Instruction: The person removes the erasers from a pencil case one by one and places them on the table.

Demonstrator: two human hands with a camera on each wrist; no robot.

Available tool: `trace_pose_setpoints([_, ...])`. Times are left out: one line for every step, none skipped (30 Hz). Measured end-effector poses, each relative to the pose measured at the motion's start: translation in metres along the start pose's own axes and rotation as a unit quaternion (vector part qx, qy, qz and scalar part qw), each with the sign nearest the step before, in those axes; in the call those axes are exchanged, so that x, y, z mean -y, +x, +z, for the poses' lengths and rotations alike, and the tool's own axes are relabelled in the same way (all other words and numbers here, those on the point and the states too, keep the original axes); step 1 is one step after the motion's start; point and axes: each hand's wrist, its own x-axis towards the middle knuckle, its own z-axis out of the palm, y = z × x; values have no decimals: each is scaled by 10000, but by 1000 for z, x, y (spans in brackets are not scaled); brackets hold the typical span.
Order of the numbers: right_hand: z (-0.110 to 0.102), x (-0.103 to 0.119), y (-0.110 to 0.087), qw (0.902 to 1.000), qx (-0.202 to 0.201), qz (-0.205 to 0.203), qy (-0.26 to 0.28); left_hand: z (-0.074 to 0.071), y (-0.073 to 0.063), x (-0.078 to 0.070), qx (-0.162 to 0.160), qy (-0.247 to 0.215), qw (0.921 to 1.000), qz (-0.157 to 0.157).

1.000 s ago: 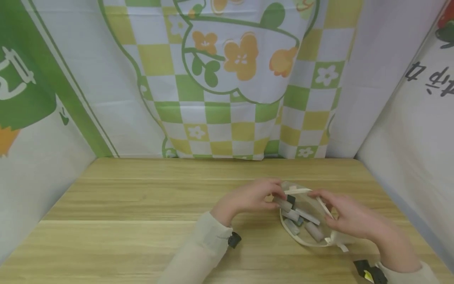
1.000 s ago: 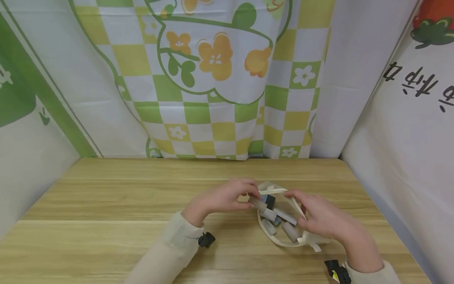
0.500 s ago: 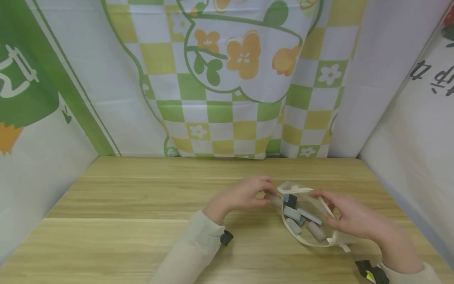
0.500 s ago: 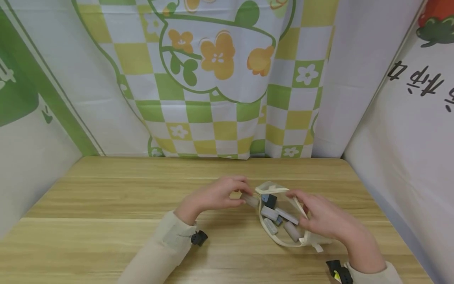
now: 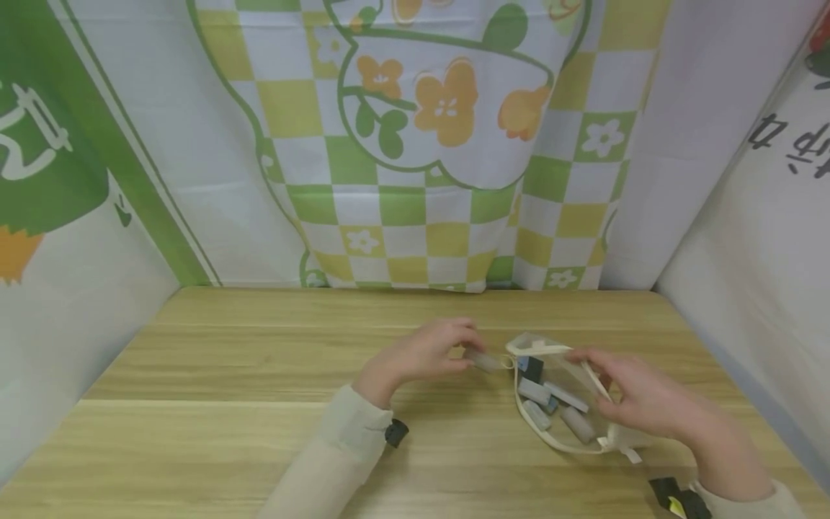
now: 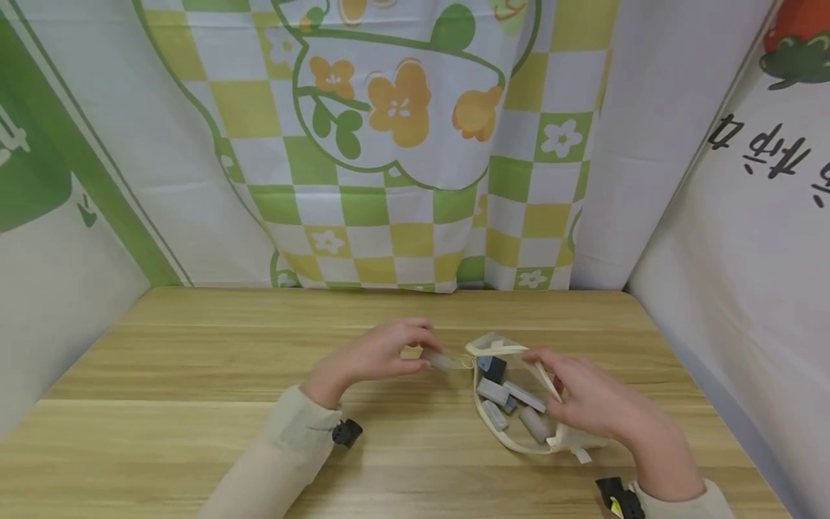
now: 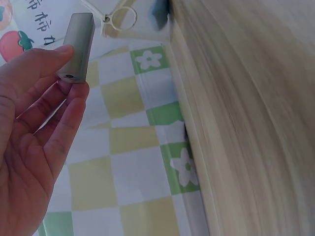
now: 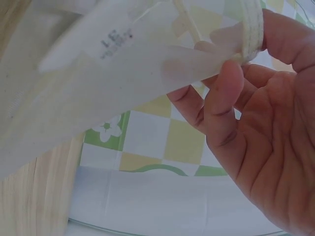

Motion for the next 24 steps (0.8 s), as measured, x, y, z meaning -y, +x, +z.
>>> trace_pose_setpoints([0, 0, 0, 10000, 1, 0, 6, 0, -1, 1, 4, -14, 10000, -35])
trace_pose_setpoints([1, 0, 0, 10000, 2, 6, 14, -1, -2, 1, 7, -37, 10000, -61])
trace_pose_setpoints([1, 0, 0, 10000, 1, 13, 19, -1, -3, 2, -6, -42, 10000, -70])
trace_pose_setpoints([1, 0, 0, 10000, 5, 22, 18, -2, -4, 3, -27, -35, 10000, -70])
trace_pose_setpoints([1, 0, 0, 10000, 11, 27, 21, -3, -5, 4, -43, -46, 10000, -66])
trace_pose_setpoints([1, 0, 0, 10000, 20, 37, 25, -3, -6, 5, -67, -61, 9999, -60])
trace_pose_setpoints([1, 0, 0, 10000, 30, 44, 28, -4, -7, 6, -104, -76, 9999, -38])
trace_pose_setpoints([1, 0, 0, 10000, 44, 50, 33, -5, -8, 6, -130, -97, 9999, -27])
trace_pose_setpoints([1, 0, 0, 10000, 59, 56, 35, -5, -9, 7, -163, -108, 9998, -13])
trace_pose_setpoints([1, 0, 0, 9999, 80, 70, 46, -6, -11, 8, -190, -118, 9997, -4])
trace_pose_setpoints([1, 0, 0, 9999, 97, 77, 44, -7, -12, 9, -203, -121, 9997, -12])
trace_pose_setpoints([1, 0, 0, 9999, 115, 87, 46, -7, -14, 10, -229, -97, 9997, -17])
trace_pose_setpoints([1, 0, 0, 9999, 132, 91, 52, -8, -15, 11, -251, -70, 9997, -25])
trace_pose_setpoints([1, 0, 0, 9998, 153, 89, 61, -8, -17, 12, -263, -49, 9996, -41])
trace_pose_setpoints([1, 0, 0, 9998, 165, 89, 69, -9, -18, 13, -284, -17, 9996, -56])
trace_pose_setpoints([1, 0, 0, 9998, 182, 98, 76, -9, -19, 14, -295, 10, 9995, -74])
trace_pose_setpoints([1, -1, 0, 9998, 183, 87, 74, -9, -21, 15, -299, 34, 9995, -91])
trace_pose_setpoints([1, -1, 0, 9998, 187, 79, 77, -10, -22, 16, -307, 52, 9995, -102])
trace_pose_setpoints([1, -1, 0, 9997, 197, 79, 82, -10, -23, 17, -311, 53, 9994, -113])
trace_pose_setpoints([1, -1, 0, 9997, 212, 81, 89, -11, -25, 18, -305, 53, 9994, -136])
trace_pose_setpoints([1, -1, 0, 9997, 216, 84, 89, -12, -26, 19, -297, 61, 9994, -165])
trace_pose_setpoints([1, -1, 0, 9997, 225, 86, 89, -12, -27, 19, -298, 60, 9994, -181])
trace_pose_setpoints([1, -1, 0, 9997, 229, 77, 104, -13, -29, 20, -297, 53, 9993, -210])
trace_pose_setpoints([1, -1, 0, 9996, 234, 77, 116, -14, -30, 21, -298, 57, 9993, -238])
